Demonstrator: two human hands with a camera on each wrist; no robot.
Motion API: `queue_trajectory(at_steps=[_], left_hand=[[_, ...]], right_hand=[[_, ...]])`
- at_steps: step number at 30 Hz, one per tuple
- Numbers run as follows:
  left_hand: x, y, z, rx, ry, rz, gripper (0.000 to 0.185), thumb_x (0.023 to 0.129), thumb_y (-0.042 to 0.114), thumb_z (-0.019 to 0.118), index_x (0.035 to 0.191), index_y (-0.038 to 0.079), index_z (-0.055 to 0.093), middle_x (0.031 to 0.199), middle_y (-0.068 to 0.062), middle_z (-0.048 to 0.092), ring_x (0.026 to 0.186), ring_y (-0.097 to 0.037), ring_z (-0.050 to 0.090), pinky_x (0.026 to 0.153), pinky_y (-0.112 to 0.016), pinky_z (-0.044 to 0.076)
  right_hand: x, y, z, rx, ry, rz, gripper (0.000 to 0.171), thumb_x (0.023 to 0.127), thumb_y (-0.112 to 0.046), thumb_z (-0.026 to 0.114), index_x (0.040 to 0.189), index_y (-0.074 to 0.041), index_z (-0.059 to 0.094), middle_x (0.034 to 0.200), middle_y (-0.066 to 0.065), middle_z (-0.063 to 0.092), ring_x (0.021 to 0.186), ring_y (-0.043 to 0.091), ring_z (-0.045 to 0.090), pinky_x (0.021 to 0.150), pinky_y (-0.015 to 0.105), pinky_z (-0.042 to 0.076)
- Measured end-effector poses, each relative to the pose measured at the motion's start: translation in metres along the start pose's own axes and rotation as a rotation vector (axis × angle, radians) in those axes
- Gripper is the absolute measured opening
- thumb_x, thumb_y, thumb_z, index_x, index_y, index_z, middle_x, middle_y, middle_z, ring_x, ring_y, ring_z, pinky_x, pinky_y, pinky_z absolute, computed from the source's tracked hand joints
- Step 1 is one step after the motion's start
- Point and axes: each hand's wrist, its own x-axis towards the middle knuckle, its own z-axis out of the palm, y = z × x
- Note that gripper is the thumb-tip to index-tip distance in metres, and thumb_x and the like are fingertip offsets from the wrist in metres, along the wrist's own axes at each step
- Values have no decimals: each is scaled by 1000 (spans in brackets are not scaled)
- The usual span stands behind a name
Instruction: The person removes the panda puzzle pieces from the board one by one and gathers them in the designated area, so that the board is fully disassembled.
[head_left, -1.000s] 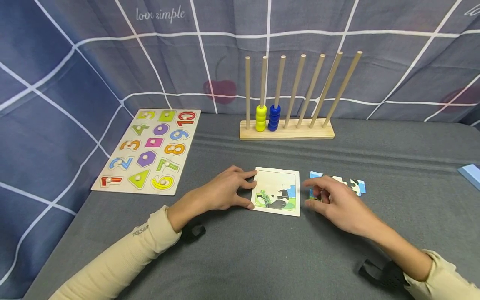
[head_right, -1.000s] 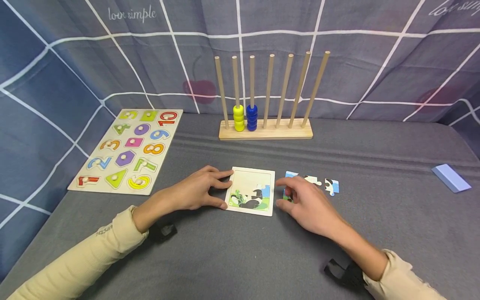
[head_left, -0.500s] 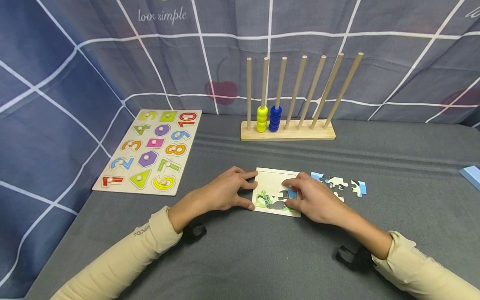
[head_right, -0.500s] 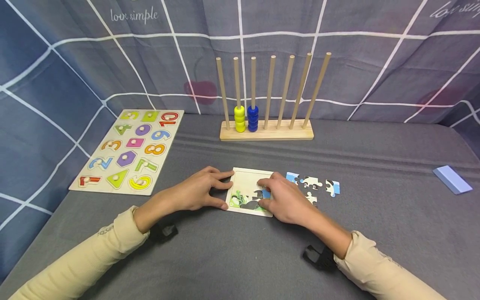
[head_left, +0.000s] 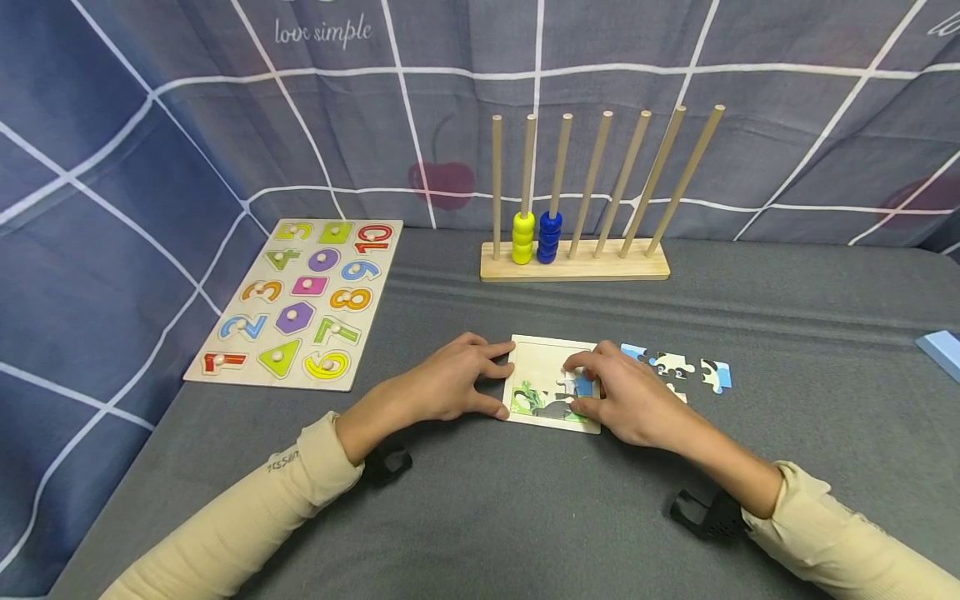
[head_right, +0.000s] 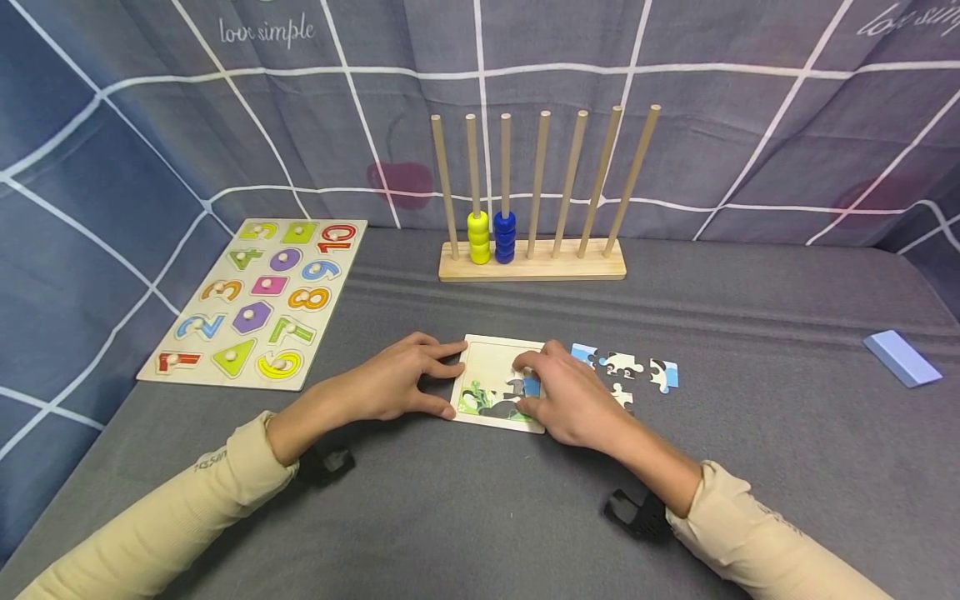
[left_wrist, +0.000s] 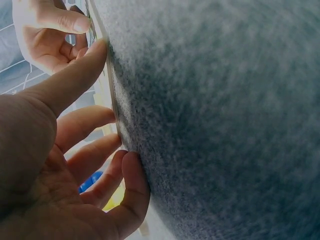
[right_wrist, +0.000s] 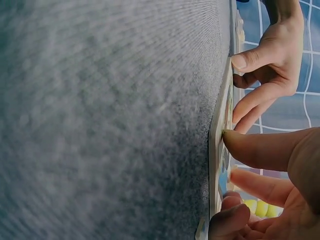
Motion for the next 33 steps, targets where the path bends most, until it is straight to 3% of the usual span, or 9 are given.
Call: queue_trajectory(at_steps=[8,14,33], left_hand=[[0,0,0,7,-4,2,64,82,36,80,135,6,60,154,-8,39,131,-30,42,105,-45,38],[-1,0,-1,4,2,6,64,82,36,81,135,5,61,154,-8,40,131,-30,42,105,-45,38],[-1,2,-2,7,-2,7,64,82,37,80,135,6,61,154,-8,40,132,-31,42,106,-45,37]], right_hand=[[-2,-1,0,-38,22,21,35,81,-10,80,114,-10,70,100,10,51,70,15,45,61,33,38],[-3,-1,-2,-78,24,-2,35,81,-5,79,114,-12,69,100,6,56,74,16,48,63,34,40],[3,8,-4,13,-2,-65,34,84,7,69,111,-12,70,90,2,54,75,16,49,62,33,41]])
